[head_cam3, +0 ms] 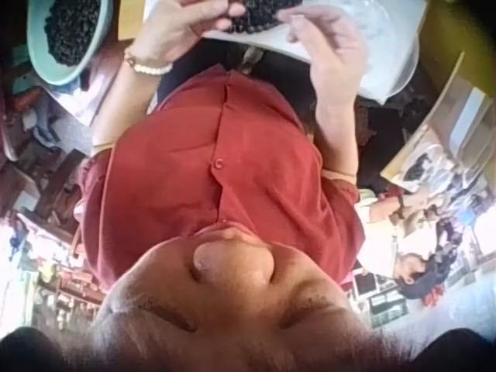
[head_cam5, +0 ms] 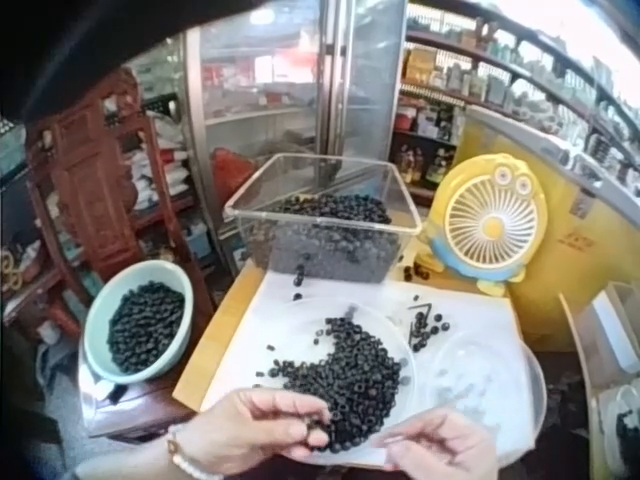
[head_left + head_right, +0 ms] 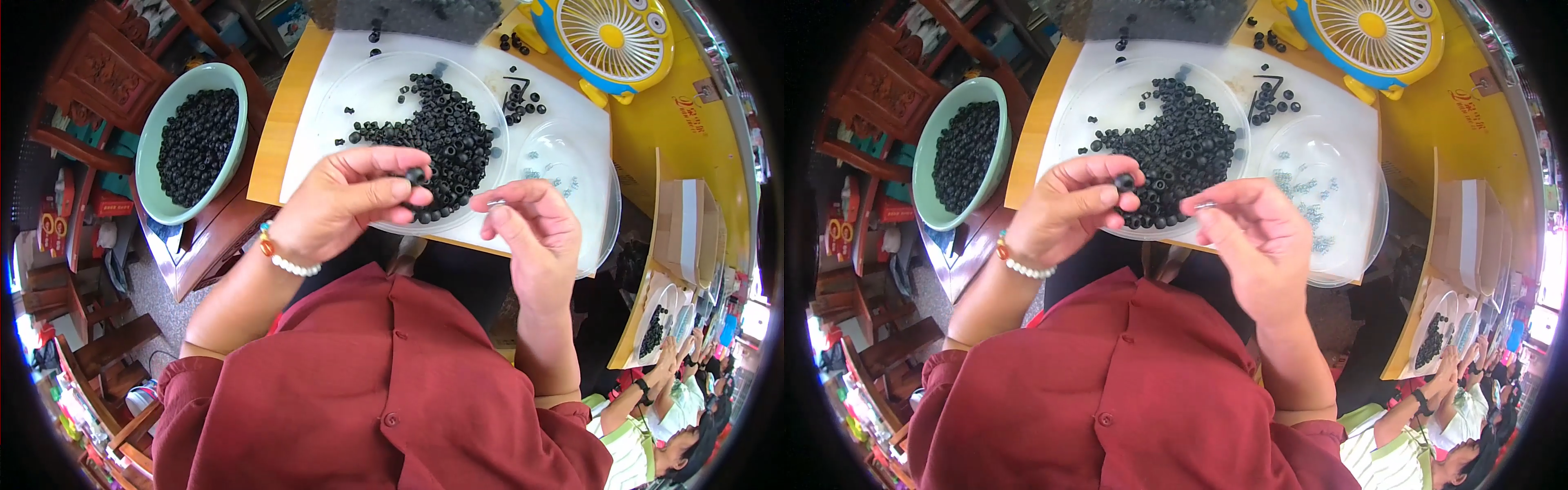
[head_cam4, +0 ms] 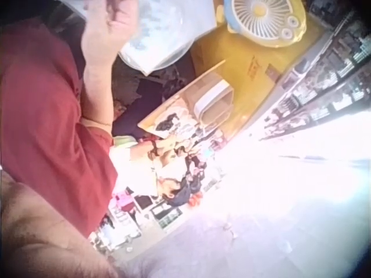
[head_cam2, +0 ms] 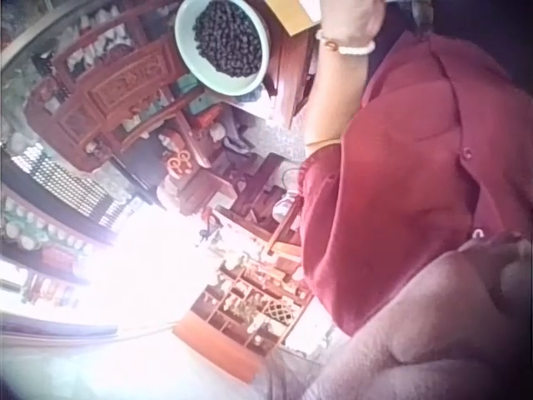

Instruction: The person sorts small black plastic rings from a bowl and fits them onto other small circular plastic components by hand at a manufacturing workbench.

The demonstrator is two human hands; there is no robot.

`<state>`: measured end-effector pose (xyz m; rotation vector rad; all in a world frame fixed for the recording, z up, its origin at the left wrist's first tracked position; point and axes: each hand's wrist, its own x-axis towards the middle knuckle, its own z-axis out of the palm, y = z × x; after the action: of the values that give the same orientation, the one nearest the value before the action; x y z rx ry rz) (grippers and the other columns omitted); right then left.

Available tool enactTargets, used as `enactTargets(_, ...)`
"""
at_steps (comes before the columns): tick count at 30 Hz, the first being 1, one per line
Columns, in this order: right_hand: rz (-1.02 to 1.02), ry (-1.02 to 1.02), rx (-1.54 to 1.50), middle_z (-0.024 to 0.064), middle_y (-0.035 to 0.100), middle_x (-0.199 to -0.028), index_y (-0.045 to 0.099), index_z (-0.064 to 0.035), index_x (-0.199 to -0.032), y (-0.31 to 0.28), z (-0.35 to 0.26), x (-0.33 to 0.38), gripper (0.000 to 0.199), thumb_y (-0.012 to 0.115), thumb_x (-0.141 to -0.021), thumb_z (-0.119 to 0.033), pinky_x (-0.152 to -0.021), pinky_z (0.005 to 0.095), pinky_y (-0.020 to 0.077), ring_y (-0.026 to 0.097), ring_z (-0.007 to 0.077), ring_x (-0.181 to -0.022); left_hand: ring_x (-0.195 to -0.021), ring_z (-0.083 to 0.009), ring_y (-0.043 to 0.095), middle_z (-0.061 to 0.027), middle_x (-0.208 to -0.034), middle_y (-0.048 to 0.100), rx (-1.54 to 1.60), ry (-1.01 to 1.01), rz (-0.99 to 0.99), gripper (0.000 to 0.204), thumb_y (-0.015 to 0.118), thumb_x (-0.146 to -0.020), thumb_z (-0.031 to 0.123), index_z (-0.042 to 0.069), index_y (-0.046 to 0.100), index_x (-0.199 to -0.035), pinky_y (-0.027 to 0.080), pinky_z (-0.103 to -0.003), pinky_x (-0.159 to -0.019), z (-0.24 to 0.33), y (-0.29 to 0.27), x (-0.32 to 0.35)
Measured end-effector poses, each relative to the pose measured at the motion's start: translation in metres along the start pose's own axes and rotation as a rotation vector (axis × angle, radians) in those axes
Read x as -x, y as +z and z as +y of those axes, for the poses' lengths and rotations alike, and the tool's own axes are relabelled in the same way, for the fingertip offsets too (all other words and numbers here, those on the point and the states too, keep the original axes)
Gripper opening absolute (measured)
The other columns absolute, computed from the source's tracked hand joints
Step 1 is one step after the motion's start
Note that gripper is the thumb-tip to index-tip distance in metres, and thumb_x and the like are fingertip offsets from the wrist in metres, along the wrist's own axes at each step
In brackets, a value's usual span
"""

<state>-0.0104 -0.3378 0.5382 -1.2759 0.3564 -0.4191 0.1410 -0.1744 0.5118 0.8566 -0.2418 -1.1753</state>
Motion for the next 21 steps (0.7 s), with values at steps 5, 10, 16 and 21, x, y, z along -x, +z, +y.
enactTargets(5,-0.042,-0.038,0.046,0.0081,0.06,-0.093,0.059,0.0042,-0.096,0.017,0.008,0.006,0.017,0.062,-0.08,0.006,-0.074,0.0213,0.0456,0.058,0.0101,-0.084,-0.084,-0.0144,0.063,-0.0111,-0.104,0.061,0.317,-0.042,-0.116,0.029,0.055,-0.089,0.008,0.002,0.055,-0.117,0.055,-0.024,-0.07,-0.024,0.004,0.009)
enactTargets(10,-0.028,-0.073,0.037,0.0079,0.06,-0.092,0.059,0.0047,-0.095,0.024,0.01,0.009,0.014,0.062,-0.081,0.005,-0.075,0.023,0.0459,0.057,0.0109,-0.081,-0.082,-0.0138,0.063,-0.0087,-0.099,0.063,0.414,-0.051,-0.139,0.027,0.053,-0.092,0.012,0.002,0.054,-0.117,0.055,-0.026,-0.072,-0.031,0.009,0.011)
enactTargets(16,-0.063,-0.237,0.238,0.0094,0.061,-0.087,0.061,0.0032,-0.088,0.024,0.014,0.007,0.011,0.065,-0.078,0.005,-0.07,0.0219,0.0463,0.058,0.0113,-0.077,-0.083,-0.0149,0.064,-0.0092,-0.097,0.064,0.521,-0.082,-0.172,0.02,0.055,-0.091,0.011,0.004,0.059,-0.109,0.055,-0.026,-0.071,-0.038,0.004,0.012)
enactTargets(21,-0.079,-0.334,0.38,0.0098,0.061,-0.083,0.063,0.0013,-0.084,0.026,0.013,0.005,0.012,0.067,-0.073,0.008,-0.06,0.0206,0.0469,0.059,0.011,-0.067,-0.076,-0.016,0.065,-0.01,-0.094,0.065,0.383,-0.004,-0.091,0.015,0.061,-0.085,0.003,0.004,0.061,-0.1,0.056,-0.027,-0.07,-0.041,0.006,0.012)
